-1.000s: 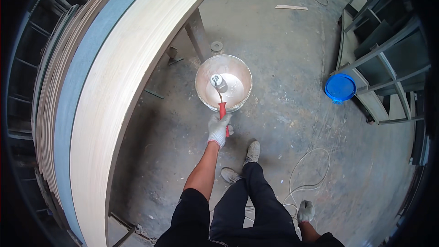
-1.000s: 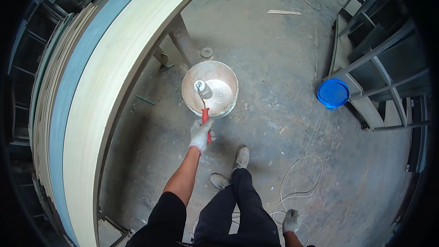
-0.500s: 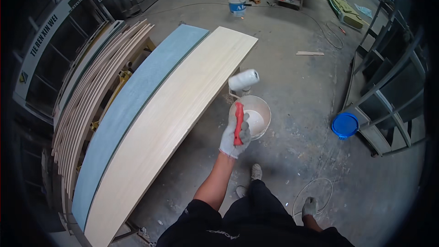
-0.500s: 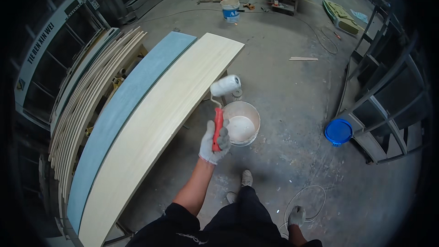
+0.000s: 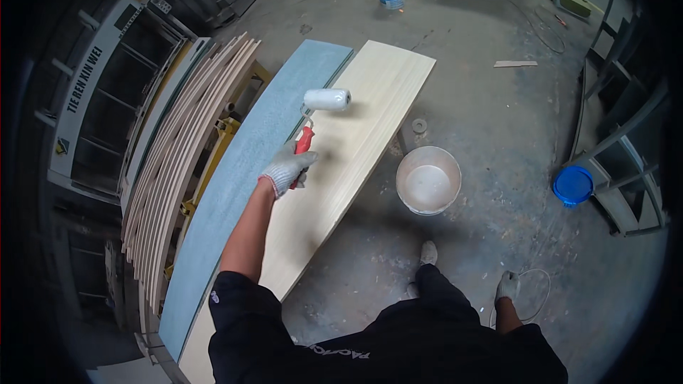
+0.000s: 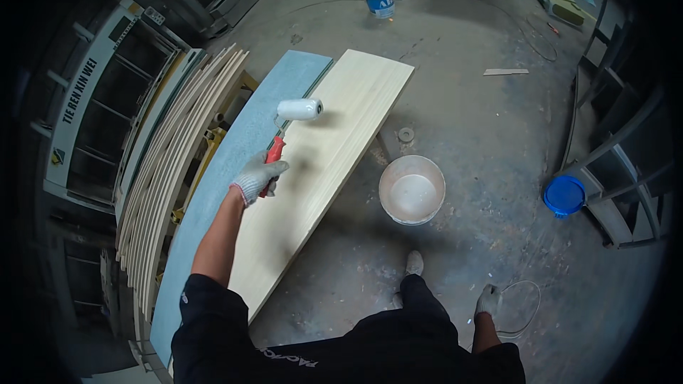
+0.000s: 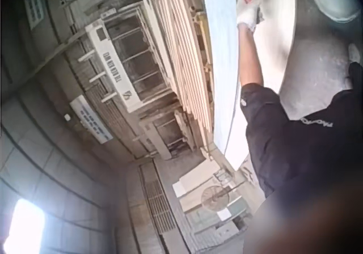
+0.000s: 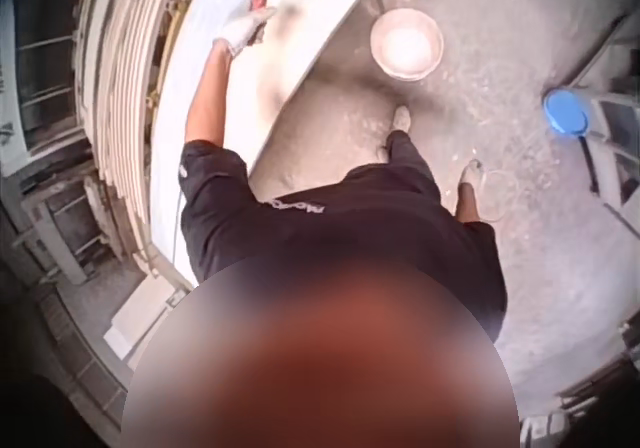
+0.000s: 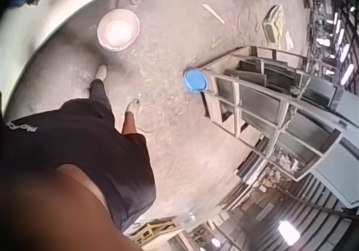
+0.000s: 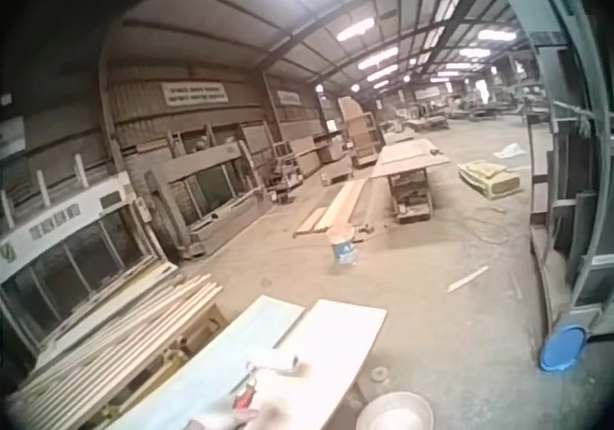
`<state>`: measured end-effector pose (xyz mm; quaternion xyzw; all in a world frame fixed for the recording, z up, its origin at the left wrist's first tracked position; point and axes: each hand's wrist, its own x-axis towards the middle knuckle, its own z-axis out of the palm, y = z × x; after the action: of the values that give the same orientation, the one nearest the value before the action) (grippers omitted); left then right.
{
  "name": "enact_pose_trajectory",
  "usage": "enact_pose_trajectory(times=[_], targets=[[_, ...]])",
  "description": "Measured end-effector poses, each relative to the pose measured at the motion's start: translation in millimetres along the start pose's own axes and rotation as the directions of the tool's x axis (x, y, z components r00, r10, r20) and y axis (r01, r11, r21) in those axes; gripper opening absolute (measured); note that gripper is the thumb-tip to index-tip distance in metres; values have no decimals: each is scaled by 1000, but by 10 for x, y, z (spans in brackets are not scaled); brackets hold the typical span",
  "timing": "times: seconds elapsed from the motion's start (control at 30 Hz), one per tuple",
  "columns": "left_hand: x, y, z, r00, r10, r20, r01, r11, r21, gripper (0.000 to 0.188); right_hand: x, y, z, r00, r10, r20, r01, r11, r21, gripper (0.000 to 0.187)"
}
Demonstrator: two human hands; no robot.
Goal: Applying a white liquid coating to large wooden panels using a paint roller.
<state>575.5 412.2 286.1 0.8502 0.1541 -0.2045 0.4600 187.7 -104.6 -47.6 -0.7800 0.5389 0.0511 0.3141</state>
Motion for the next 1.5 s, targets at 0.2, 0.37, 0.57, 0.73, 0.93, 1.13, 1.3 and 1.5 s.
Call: enact_pose_trajectory(times=[0.2, 0.37, 0.57, 0.73, 0.93, 1.13, 1.3, 1.5], targets=[[-15, -303, -419, 987, -123, 104, 110, 987, 120, 23, -203, -255, 486, 998, -45, 46, 41, 995, 86, 39], [-347, -974, -895, 987, -125, 101, 80, 927, 367, 30, -645, -402, 586, 994, -106, 37, 100, 985, 139, 37], [-1223, -2381, -1522, 998, 4, 64, -51, 658, 751, 43, -1486, -140, 804, 990, -139, -13, 139, 965, 221, 34], [-2600, -3530, -2223, 990, -139, -14, 101, 640, 762, 47, -2460, 458, 1437, 988, -151, -17, 150, 987, -52, 39], [-4241, -4998, -3000, 976, -197, -87, 185, 560, 807, 54, -3225, 343, 1787, 971, -134, 198, 137, 991, -1, 40], [-4528, -5002, -3194, 987, -161, -15, 102, 547, 831, 58, -3369, 353, 1675, 955, -220, 199, 193, 970, 148, 36], [-3600, -4266, -2858, 994, -80, 76, -31, 454, 890, 55, -3482, 638, 1431, 984, -125, 126, 94, 969, 230, 38], [-1540, -2567, -1774, 954, 188, 232, -294, 454, 841, 31, -3374, 2158, 1431, 974, 223, 42, -225, 926, 304, 45]])
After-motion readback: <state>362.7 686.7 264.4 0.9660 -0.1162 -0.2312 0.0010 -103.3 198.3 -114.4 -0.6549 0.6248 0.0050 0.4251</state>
